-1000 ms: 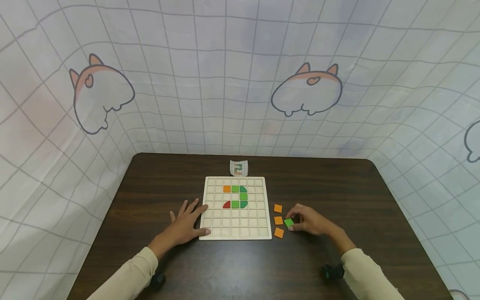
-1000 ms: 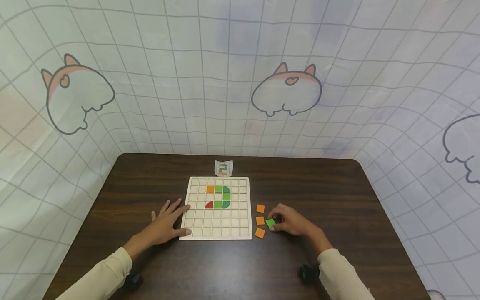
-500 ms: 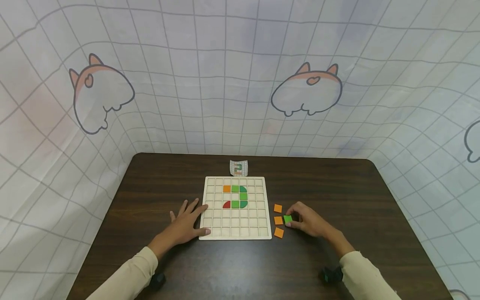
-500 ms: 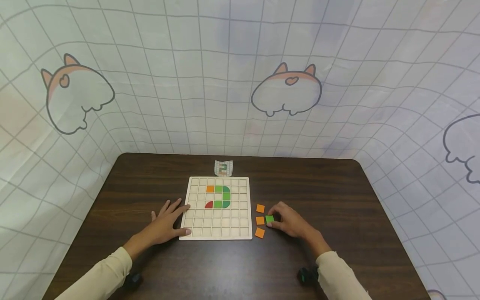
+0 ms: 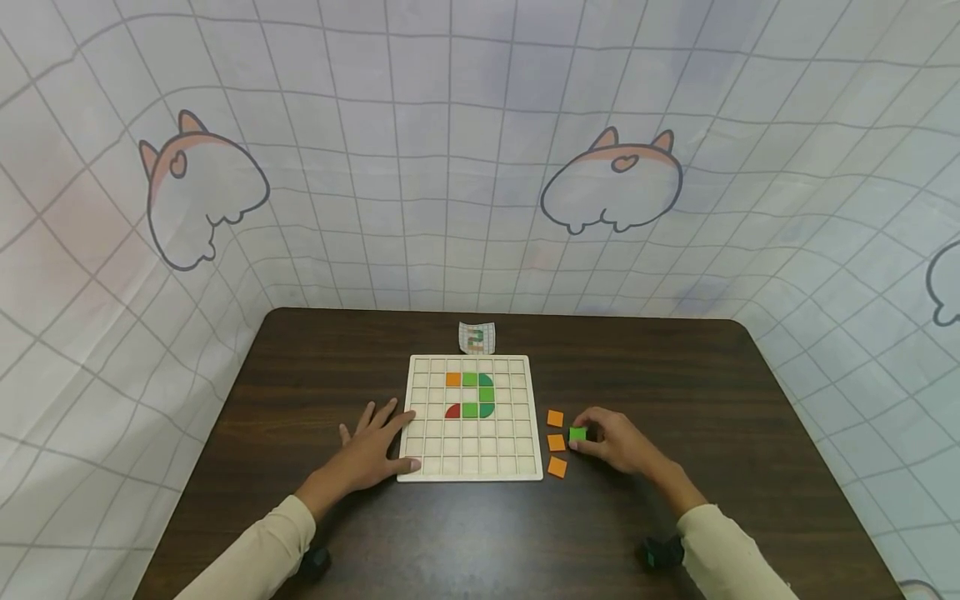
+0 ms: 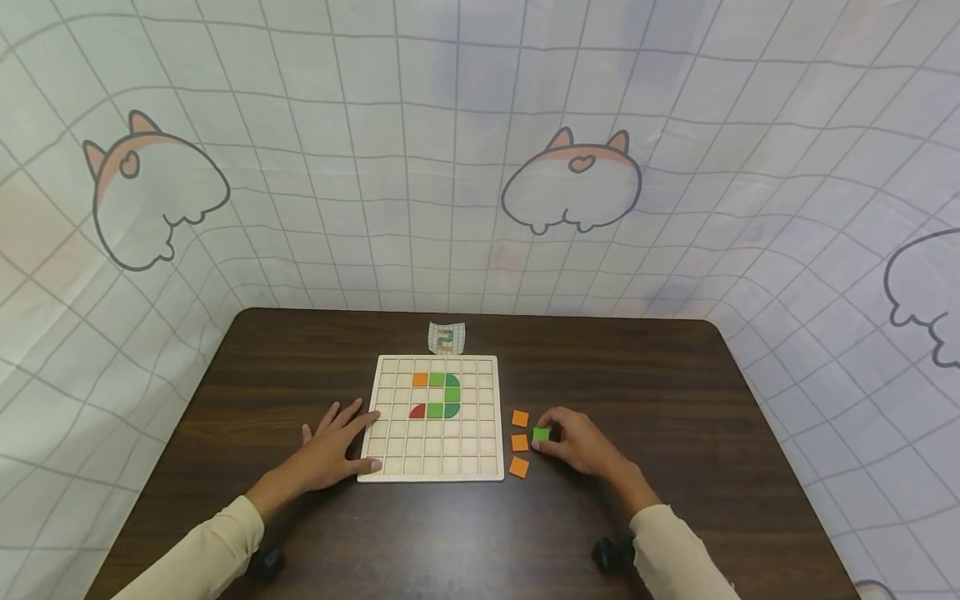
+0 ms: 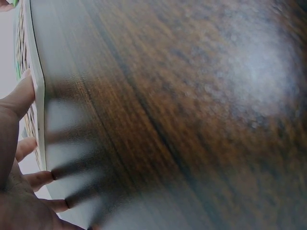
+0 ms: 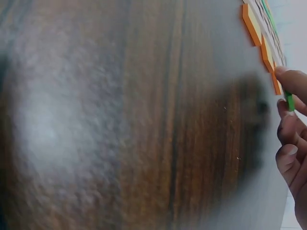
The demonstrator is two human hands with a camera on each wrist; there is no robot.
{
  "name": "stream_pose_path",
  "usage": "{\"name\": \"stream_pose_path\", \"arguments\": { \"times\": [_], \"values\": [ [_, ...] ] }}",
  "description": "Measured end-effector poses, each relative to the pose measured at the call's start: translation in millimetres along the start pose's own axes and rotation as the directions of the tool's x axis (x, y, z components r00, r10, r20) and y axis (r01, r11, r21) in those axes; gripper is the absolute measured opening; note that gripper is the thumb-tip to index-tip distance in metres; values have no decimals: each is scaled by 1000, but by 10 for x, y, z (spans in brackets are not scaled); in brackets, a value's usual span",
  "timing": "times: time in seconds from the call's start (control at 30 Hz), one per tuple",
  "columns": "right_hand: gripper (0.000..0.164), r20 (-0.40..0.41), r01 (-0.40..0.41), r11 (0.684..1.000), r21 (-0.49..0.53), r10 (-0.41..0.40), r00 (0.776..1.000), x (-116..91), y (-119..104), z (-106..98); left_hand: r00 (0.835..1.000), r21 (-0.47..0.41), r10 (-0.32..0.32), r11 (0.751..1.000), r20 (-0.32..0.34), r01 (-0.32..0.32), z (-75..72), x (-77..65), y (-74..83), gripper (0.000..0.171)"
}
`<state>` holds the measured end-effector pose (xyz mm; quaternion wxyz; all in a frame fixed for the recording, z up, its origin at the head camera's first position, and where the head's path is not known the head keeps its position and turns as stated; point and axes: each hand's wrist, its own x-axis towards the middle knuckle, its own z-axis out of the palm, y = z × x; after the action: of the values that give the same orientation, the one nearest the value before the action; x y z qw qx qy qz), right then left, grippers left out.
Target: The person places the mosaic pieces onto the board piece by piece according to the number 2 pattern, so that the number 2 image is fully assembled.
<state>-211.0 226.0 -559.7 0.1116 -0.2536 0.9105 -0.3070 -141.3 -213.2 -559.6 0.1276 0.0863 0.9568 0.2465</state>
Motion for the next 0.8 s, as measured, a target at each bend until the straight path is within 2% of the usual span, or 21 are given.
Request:
{"name": "stream_pose_path", "arguments": {
  "times": [0.13,0.37,0.67,0.8],
  "values": [
    [28,-34,-5,1000,20,5,999,-6,-24,23,1000,-2,2,1000,2,-2,-2,-5,2,85],
    [26,-61,-27,992,125,35,998,44,-91,52,1000,2,8,1000,-1,-8,-7,-12,10,84],
    [31,-25,11,974,224,-5,1000,182,-259,118,1000,5,-2,1000,-1,2,-8,-17,19,85],
    [33,21,24,960,280,-31,999,257,-348,177,1000,8,-4,1000,-2,4,-10,-16,20,85]
  ]
}}
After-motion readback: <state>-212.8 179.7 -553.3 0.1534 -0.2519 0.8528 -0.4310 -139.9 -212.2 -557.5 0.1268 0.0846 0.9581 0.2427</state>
